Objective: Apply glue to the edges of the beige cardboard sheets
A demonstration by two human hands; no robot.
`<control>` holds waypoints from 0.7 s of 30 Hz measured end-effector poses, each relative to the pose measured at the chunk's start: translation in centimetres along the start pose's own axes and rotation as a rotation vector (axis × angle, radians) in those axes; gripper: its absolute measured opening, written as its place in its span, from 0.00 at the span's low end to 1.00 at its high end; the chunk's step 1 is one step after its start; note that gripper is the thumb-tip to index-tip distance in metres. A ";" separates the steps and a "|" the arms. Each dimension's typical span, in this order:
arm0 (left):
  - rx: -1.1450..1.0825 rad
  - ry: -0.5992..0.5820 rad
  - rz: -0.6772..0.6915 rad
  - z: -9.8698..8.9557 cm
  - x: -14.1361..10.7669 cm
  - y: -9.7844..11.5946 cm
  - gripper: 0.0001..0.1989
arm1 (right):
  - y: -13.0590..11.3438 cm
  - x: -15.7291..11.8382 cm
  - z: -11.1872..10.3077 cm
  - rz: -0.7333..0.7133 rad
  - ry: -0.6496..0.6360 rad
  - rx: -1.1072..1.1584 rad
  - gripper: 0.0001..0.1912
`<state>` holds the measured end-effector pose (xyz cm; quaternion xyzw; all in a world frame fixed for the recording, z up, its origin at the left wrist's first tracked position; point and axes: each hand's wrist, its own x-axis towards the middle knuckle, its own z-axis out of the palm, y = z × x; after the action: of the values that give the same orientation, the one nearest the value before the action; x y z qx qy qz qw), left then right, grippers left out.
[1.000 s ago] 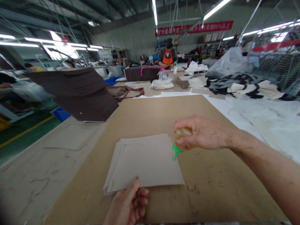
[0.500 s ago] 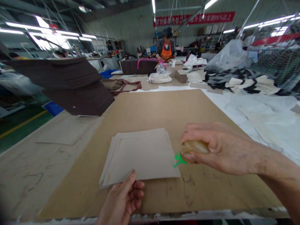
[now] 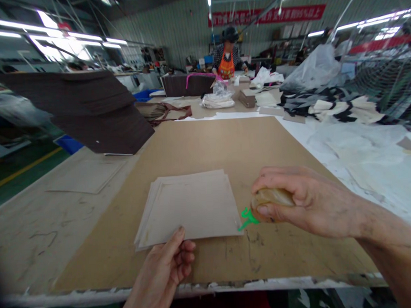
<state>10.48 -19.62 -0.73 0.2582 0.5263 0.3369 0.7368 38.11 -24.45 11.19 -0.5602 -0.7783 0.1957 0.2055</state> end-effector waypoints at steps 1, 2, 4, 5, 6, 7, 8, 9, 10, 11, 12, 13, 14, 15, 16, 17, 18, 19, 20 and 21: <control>-0.002 -0.002 -0.003 0.0 0.0 0.0 0.16 | 0.4 0.4 0.0 0.008 0.018 -0.003 0.11; -0.003 -0.002 -0.004 0.0 0.0 0.0 0.16 | 0.8 0.9 0.1 0.014 0.036 -0.012 0.12; -0.007 -0.001 0.001 0.1 0.0 0.0 0.16 | 1.6 1.8 0.1 0.027 0.083 -0.061 0.15; -0.008 -0.001 0.004 0.1 0.1 0.0 0.16 | 1.8 2.0 0.2 0.028 0.111 -0.097 0.16; -0.008 -0.003 0.008 0.1 0.1 0.0 0.16 | 1.9 2.1 0.3 0.020 0.132 -0.128 0.16; -0.009 -0.004 0.012 0.1 0.2 -0.1 0.17 | 1.9 2.1 0.3 0.006 0.139 -0.148 0.15; -0.010 -0.006 0.013 0.0 0.2 -0.1 0.17 | 1.7 1.8 0.4 -0.009 0.133 -0.153 0.14; -0.011 -0.005 0.013 0.0 0.2 -0.1 0.17 | 1.4 1.4 0.4 -0.025 0.112 -0.144 0.13; -0.012 -0.001 0.011 0.0 0.2 -0.1 0.17 | 1.0 0.8 0.5 -0.042 0.081 -0.127 0.11; -0.012 0.004 0.007 0.0 0.1 -0.1 0.17 | 0.6 0.2 0.5 -0.055 0.052 -0.117 0.09; -0.009 0.006 0.006 0.0 0.1 -0.1 0.17 | 0.2 -0.4 0.6 -0.068 0.034 -0.116 0.08; -0.003 0.004 0.005 -0.1 0.0 -0.1 0.17 | -0.2 -0.9 0.6 -0.079 0.030 -0.125 0.07; 0.004 -0.001 0.005 -0.1 0.0 -0.1 0.16 | -0.4 -1.4 0.7 -0.091 0.035 -0.139 0.07; 0.011 -0.004 0.005 -0.1 -0.1 -0.1 0.16 | -0.5 -1.8 0.7 -0.094 0.043 -0.151 0.07; 0.018 -0.008 0.007 -0.1 -0.1 -0.1 0.16 | -0.5 -2.0 0.8 -0.093 0.053 -0.157 0.07; 0.022 -0.010 0.009 -0.1 0.0 -0.1 0.16 | -0.5 -2.2 0.9 -0.092 0.063 -0.156 0.07; 0.023 -0.009 0.010 -0.1 0.0 -0.2 0.15 | -0.4 -2.3 0.9 -0.086 0.068 -0.152 0.07; 0.023 -0.008 0.011 -0.1 0.1 -0.2 0.15 | -0.2 -2.4 0.9 -0.078 0.067 -0.150 0.08; 0.020 -0.008 0.014 -0.1 0.1 -0.2 0.16 | -0.1 -2.5 1.0 -0.076 0.060 -0.149 0.08; 0.017 -0.009 0.016 -0.1 0.2 -0.2 0.16 | 0.0 -2.7 1.0 -0.075 0.051 -0.149 0.09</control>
<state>10.49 -19.62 -1.01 0.2700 0.5236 0.3370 0.7344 38.39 -27.04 10.10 -0.5491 -0.8057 0.1150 0.1900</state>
